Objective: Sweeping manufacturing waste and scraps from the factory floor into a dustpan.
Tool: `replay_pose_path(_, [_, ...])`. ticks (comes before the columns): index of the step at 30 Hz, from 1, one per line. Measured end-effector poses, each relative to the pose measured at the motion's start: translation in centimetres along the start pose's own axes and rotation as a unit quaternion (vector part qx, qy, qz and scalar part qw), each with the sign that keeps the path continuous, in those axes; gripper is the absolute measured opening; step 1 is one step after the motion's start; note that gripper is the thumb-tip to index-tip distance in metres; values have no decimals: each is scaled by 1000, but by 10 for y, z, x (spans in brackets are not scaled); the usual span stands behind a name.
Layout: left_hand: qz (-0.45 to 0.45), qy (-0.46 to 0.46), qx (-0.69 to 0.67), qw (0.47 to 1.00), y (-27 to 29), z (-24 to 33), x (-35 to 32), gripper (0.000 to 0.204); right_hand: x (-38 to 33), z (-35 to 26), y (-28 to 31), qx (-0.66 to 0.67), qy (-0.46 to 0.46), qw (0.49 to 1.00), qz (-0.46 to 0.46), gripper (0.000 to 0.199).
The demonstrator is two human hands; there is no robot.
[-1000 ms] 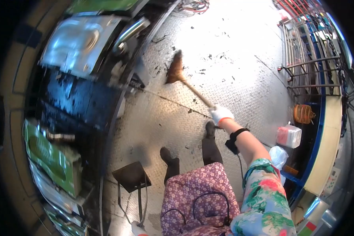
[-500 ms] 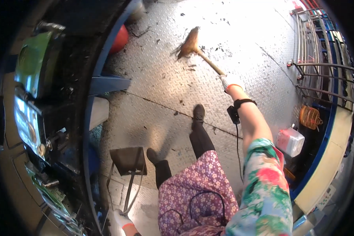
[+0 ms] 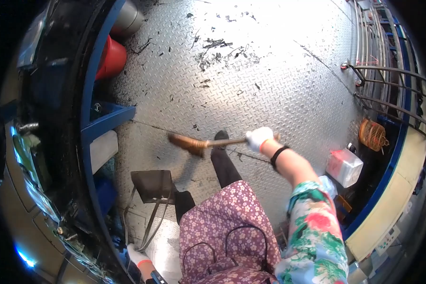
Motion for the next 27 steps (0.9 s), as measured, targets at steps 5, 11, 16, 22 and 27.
replay_pose_path(5, [47, 11, -4, 999, -37, 14, -50, 16, -32, 161, 134, 17, -157, 985, 76, 39])
replay_pose_path(11, [62, 39, 2, 997, -46, -18, -54, 27, -27, 248, 229, 125, -273, 926, 228, 48])
replay_pose_path(16, [129, 90, 52, 986, -122, -44, -76, 26, 30, 117, 246, 223, -87, 956, 170, 47])
replay_pose_path(22, [69, 125, 50, 988, -241, -54, -89, 25, 169, -47, 336, 214, 61, 972, 78, 42])
replay_pose_path(27, [82, 160, 60, 982, -284, -69, -106, 26, 223, -24, 433, 143, 59, 988, 17, 46])
Point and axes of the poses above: each hand's wrist, its own x-axis towards the middle knuckle, its own y-axis out of the back of the hand, z = x × y, the point moved 3 cm from there along x, towards the middle knuckle, and after that the axes turned 7 degrees about -z, right-handed, at the moved point
